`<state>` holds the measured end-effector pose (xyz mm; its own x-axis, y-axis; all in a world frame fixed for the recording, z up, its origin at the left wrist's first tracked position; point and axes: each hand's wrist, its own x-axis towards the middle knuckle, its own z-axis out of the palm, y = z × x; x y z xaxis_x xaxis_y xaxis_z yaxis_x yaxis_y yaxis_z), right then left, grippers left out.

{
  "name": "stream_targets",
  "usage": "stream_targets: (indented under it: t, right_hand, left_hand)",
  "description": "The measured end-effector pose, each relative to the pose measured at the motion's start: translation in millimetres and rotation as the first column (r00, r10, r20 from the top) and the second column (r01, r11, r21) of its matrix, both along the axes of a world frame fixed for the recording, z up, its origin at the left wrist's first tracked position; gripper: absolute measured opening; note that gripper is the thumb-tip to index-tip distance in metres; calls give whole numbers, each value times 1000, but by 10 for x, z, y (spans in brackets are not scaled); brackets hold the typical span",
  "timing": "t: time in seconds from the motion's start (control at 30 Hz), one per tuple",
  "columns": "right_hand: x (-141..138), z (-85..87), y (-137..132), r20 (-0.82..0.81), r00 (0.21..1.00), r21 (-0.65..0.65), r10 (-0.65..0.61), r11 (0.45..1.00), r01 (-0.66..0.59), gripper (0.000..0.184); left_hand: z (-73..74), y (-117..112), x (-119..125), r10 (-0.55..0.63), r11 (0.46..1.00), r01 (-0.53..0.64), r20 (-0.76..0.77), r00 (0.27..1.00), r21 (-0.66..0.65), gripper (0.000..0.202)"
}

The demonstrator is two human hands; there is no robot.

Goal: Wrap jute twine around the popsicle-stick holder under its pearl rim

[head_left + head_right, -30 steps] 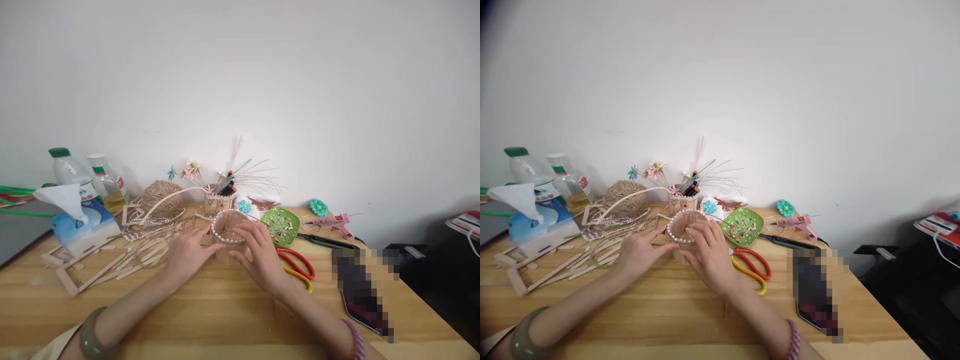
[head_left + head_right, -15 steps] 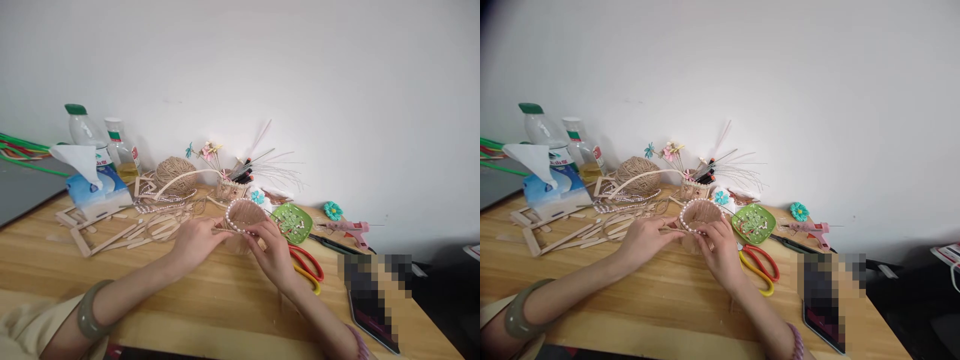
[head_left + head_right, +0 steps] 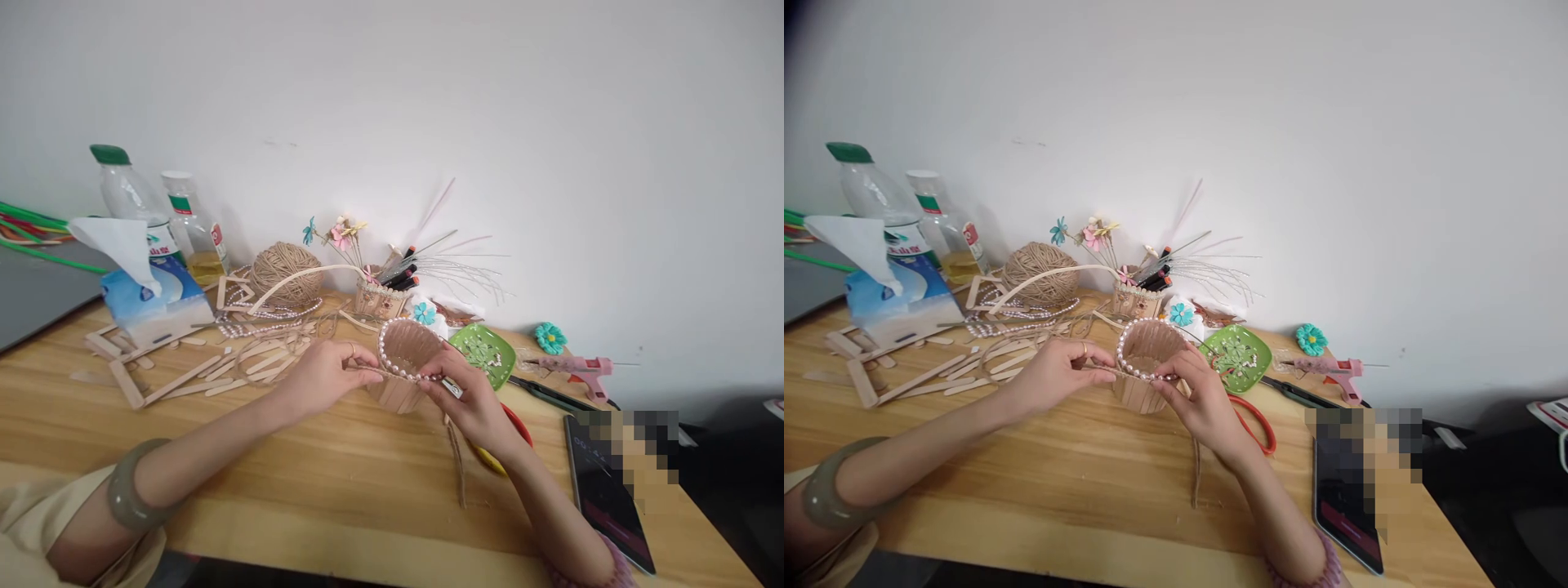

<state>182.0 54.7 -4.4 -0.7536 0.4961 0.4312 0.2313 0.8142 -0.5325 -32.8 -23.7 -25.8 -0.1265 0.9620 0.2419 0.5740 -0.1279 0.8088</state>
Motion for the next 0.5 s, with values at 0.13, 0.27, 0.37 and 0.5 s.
stream_targets:
  t: [0.13, 0.27, 0.37, 0.5]
  right_hand:
    - [37, -8, 24, 11, 1000, -31, 15, 999, -15, 10]
    - [43, -19, 26, -4, 1000, -13, 8, 1000, -8, 9]
    - [34, 0, 7, -12, 1000, 16, 8, 1000, -7, 8]
    - [26, 22, -15, -3, 1000, 22, 7, 1000, -7, 8]
  left_hand:
    - [41, -43, 40, -26, 1000, 26, 33, 999, 3, 19]
    - [82, -86, 65, -78, 997, 76, 71, 994, 24, 22]
    - [73, -81, 82, -82, 994, 76, 72, 994, 74, 25]
    - [8, -33, 103, -9, 995, 1, 84, 996, 97, 20]
